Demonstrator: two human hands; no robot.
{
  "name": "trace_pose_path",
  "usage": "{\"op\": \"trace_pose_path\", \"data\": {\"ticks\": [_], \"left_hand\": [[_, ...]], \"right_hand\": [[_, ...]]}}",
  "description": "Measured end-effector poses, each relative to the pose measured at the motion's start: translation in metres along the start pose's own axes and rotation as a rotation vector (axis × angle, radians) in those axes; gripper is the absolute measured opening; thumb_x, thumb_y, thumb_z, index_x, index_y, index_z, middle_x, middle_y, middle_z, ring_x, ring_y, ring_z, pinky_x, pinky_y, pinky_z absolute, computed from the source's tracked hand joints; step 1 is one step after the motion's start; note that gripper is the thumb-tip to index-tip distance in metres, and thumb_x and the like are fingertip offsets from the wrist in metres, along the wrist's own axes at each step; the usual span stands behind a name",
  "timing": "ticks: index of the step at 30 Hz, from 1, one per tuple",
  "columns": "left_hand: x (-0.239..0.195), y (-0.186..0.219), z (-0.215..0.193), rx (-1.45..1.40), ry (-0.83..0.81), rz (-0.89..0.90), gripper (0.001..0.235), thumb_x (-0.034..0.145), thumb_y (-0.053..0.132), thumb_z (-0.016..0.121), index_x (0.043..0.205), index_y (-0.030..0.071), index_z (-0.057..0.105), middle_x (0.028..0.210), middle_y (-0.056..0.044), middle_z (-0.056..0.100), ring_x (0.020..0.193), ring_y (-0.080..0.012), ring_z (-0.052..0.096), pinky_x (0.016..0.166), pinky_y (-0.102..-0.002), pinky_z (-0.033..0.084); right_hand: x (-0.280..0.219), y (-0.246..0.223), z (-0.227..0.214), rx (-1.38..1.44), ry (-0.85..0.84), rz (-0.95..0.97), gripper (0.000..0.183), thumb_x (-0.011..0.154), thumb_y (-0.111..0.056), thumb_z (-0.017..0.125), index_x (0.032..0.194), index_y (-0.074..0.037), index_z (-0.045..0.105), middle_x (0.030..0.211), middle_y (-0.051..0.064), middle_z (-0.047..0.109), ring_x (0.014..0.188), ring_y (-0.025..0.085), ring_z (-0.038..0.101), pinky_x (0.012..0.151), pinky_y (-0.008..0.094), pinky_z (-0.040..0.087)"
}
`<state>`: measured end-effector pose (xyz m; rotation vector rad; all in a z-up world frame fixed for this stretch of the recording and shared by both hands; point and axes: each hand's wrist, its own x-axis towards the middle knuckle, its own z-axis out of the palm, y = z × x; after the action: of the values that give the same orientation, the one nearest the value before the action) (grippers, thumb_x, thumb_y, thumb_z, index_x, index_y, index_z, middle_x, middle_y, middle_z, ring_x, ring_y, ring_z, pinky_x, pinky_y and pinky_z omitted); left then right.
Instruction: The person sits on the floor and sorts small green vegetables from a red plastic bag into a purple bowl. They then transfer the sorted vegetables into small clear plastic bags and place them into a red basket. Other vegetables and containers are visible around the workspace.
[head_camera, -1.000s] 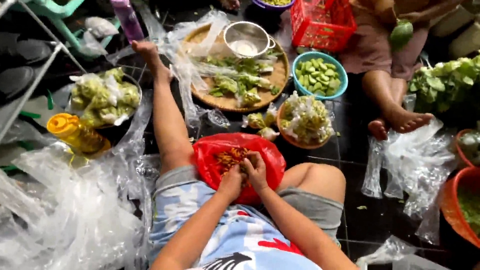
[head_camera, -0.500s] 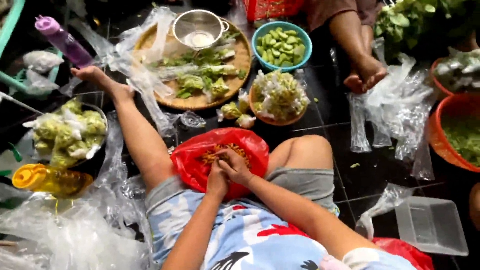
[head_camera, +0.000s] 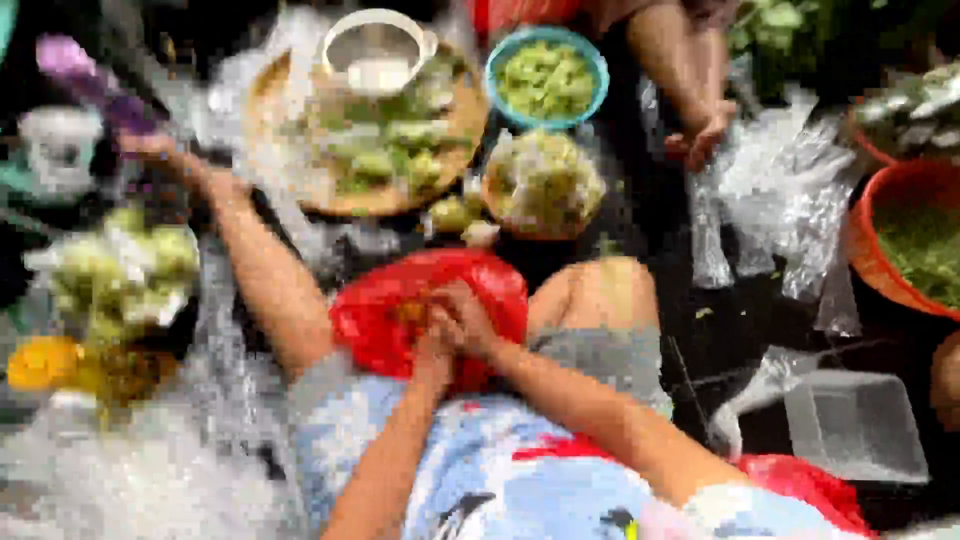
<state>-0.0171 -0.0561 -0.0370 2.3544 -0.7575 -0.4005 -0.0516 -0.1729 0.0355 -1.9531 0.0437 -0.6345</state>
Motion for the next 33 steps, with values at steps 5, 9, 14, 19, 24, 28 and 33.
{"op": "trace_pose_path", "data": {"ticks": [5,9,14,19,24,28,33], "left_hand": [[0.004,0.007,-0.012,-0.054,0.054,0.222,0.028,0.081,0.011,0.067,0.108,0.007,0.074,0.153,-0.021,0.042,0.119,-0.0472,0.055,0.082,-0.063,0.051],[0.001,0.029,-0.041,-0.156,0.118,0.366,0.015,0.091,0.012,0.068,0.080,0.002,0.067,0.137,-0.021,0.055,0.110,-0.0395,0.064,0.085,-0.049,0.053],[-0.018,0.037,-0.045,-0.116,-0.057,0.244,0.010,0.090,0.011,0.070,0.095,0.003,0.073,0.145,-0.021,0.050,0.125,-0.0431,0.057,0.102,-0.049,0.051],[-0.009,0.037,-0.056,-0.083,-0.057,0.212,0.009,0.089,0.010,0.069,0.095,0.005,0.073,0.147,-0.017,0.049,0.126,-0.0418,0.056,0.098,-0.051,0.052],[-0.002,-0.001,-0.018,0.020,0.064,0.212,0.013,0.090,0.023,0.067,0.098,0.016,0.073,0.134,-0.012,0.053,0.122,-0.0403,0.061,0.084,-0.053,0.061],[0.005,-0.022,0.005,0.058,0.009,0.163,0.016,0.087,0.026,0.070,0.100,0.018,0.074,0.140,-0.011,0.050,0.121,-0.0387,0.061,0.088,-0.051,0.062],[0.011,-0.022,0.009,0.104,-0.051,0.133,0.021,0.086,0.027,0.071,0.104,0.018,0.076,0.140,-0.010,0.050,0.120,-0.0392,0.063,0.092,-0.050,0.062]], "right_hand": [[0.053,-0.064,-0.027,0.060,0.081,-0.085,0.027,0.100,-0.011,0.061,0.127,-0.008,0.063,0.117,0.009,0.065,0.108,0.023,0.062,0.096,0.034,0.048],[0.139,-0.092,-0.046,0.263,-0.096,-0.017,0.044,0.108,-0.016,0.055,0.150,-0.010,0.045,0.076,-0.004,0.043,0.063,0.008,0.039,0.058,0.026,0.032],[0.230,-0.132,-0.056,0.341,-0.083,0.079,0.083,0.101,-0.044,0.062,0.163,-0.006,0.021,0.079,0.000,0.062,0.058,0.004,0.049,0.046,0.015,0.049],[0.231,-0.163,-0.070,0.354,-0.339,0.051,0.074,0.104,-0.041,0.059,0.162,-0.012,0.026,0.086,0.003,0.058,0.057,0.004,0.047,0.045,0.014,0.046],[0.109,-0.146,-0.106,-0.118,-0.626,-0.013,0.028,0.095,-0.026,0.072,0.101,0.001,0.067,0.070,0.013,0.061,0.061,0.027,0.059,0.060,0.041,0.045],[-0.045,-0.041,-0.141,-0.660,-0.459,0.113,0.049,0.092,-0.042,0.071,0.133,-0.015,0.063,0.115,0.013,0.066,0.101,0.033,0.069,0.087,0.047,0.055],[-0.116,-0.072,-0.163,-0.642,-0.456,0.120,0.037,0.100,-0.049,0.056,0.125,-0.025,0.068,0.129,0.004,0.066,0.125,0.028,0.061,0.110,0.047,0.034]]}}
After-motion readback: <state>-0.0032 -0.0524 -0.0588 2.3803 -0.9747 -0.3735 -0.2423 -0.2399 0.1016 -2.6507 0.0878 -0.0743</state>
